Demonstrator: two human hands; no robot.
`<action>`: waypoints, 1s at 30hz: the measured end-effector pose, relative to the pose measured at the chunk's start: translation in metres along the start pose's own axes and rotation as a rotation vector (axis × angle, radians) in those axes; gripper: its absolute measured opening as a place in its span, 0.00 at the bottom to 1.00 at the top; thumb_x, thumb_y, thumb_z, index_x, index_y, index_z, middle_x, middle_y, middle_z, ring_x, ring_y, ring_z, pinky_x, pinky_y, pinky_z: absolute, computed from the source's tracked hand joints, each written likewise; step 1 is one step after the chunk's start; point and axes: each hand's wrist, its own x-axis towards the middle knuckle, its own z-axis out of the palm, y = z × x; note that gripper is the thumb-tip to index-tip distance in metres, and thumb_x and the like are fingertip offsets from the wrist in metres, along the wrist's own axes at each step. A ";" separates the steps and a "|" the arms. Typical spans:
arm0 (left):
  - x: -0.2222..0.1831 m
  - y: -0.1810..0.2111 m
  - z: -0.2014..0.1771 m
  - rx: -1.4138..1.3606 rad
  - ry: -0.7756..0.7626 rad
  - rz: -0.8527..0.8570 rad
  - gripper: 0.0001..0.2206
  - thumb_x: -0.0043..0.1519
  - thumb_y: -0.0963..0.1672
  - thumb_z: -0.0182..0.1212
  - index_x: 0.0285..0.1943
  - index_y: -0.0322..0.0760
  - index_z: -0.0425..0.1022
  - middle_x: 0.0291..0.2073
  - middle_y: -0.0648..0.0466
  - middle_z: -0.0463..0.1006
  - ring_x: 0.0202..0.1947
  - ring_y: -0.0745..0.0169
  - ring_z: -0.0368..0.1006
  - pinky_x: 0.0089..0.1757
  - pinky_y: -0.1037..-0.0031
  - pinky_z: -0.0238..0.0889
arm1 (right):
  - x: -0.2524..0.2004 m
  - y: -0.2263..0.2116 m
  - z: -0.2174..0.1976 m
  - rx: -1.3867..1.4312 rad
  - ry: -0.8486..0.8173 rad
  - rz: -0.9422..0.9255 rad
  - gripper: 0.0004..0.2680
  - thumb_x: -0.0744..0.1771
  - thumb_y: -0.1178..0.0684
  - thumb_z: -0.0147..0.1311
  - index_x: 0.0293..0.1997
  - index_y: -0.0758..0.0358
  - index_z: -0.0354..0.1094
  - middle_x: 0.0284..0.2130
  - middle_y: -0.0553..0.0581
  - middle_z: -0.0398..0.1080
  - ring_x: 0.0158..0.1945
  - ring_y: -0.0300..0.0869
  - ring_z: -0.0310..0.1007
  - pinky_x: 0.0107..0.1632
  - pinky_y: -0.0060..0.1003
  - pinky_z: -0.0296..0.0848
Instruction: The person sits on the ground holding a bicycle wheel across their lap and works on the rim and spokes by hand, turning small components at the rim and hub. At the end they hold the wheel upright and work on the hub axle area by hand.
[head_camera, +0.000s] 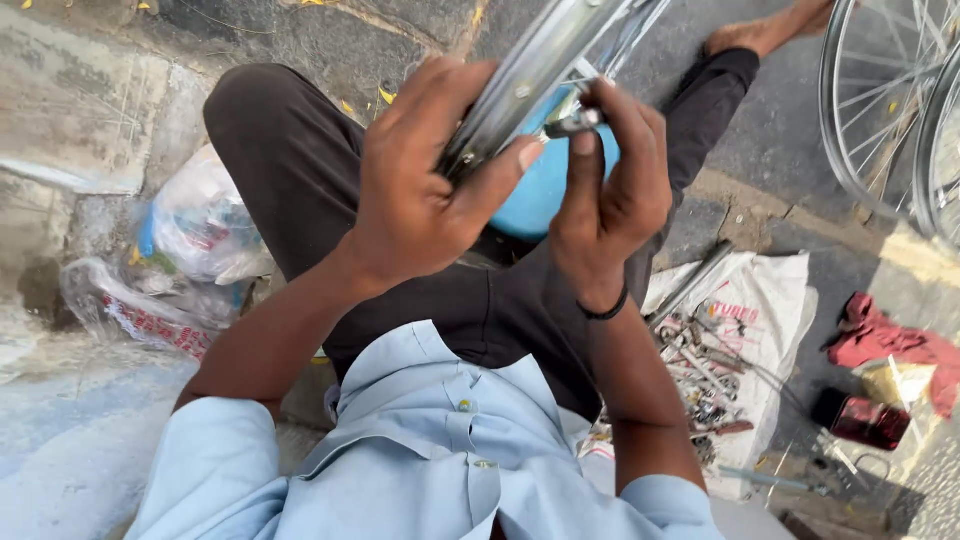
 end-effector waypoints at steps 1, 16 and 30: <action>-0.011 -0.001 0.001 -0.010 -0.032 -0.005 0.15 0.71 0.41 0.69 0.62 0.29 0.70 0.41 0.50 0.72 0.36 0.65 0.69 0.38 0.74 0.63 | 0.007 0.003 -0.002 -0.011 0.021 0.024 0.09 0.73 0.65 0.54 0.61 0.71 0.67 0.52 0.63 0.72 0.50 0.46 0.74 0.53 0.36 0.74; -0.031 -0.009 0.016 -0.445 0.063 -0.238 0.17 0.68 0.41 0.69 0.59 0.28 0.65 0.45 0.50 0.74 0.42 0.72 0.75 0.43 0.78 0.72 | 0.054 0.017 -0.024 0.557 -0.717 -0.023 0.16 0.74 0.50 0.54 0.68 0.68 0.58 0.58 0.61 0.68 0.62 0.47 0.68 0.69 0.40 0.63; -0.014 -0.011 -0.002 -0.197 -0.112 -0.015 0.17 0.71 0.42 0.68 0.65 0.29 0.72 0.55 0.50 0.73 0.52 0.65 0.76 0.51 0.77 0.73 | -0.009 0.030 0.007 0.054 -0.094 -0.281 0.14 0.70 0.62 0.57 0.62 0.67 0.60 0.54 0.70 0.69 0.55 0.56 0.74 0.56 0.48 0.73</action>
